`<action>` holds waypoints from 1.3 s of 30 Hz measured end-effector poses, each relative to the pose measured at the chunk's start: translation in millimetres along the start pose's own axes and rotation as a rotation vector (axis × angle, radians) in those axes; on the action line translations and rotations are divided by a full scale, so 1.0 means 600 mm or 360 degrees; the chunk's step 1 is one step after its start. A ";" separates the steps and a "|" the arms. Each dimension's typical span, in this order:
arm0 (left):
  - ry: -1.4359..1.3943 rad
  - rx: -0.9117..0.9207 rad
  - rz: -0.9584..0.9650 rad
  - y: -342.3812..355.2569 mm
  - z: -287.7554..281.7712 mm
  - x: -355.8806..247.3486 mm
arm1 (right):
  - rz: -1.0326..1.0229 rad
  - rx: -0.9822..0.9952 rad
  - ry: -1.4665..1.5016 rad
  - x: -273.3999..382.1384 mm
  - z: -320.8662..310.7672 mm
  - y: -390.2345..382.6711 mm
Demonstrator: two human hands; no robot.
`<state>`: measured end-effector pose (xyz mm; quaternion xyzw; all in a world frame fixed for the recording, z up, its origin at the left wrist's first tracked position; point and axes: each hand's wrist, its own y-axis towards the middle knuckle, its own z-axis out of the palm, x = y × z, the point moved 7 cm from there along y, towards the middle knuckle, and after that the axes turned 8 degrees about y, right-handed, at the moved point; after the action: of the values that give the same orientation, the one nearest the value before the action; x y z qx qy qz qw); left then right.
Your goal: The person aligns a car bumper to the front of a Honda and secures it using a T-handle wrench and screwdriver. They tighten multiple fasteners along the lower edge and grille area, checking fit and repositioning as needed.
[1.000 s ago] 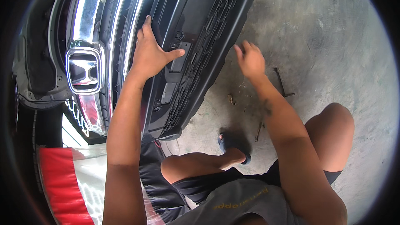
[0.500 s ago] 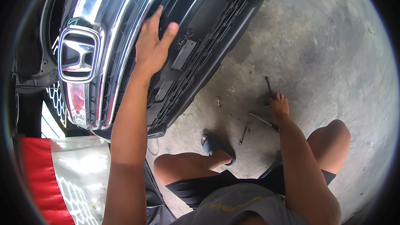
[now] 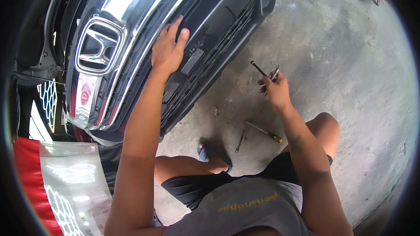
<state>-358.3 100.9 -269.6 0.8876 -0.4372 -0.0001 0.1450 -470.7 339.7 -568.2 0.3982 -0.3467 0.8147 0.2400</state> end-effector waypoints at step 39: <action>-0.3347 0.0395 -0.0988 -0.135 0.182 -0.146 | -0.1482 0.0136 -0.1771 0.272 0.234 -0.158</action>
<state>-363.3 187.3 -406.4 0.5242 -0.0975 -0.7477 -0.3958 -432.1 313.4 -337.7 0.8689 -0.1799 0.3178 0.3343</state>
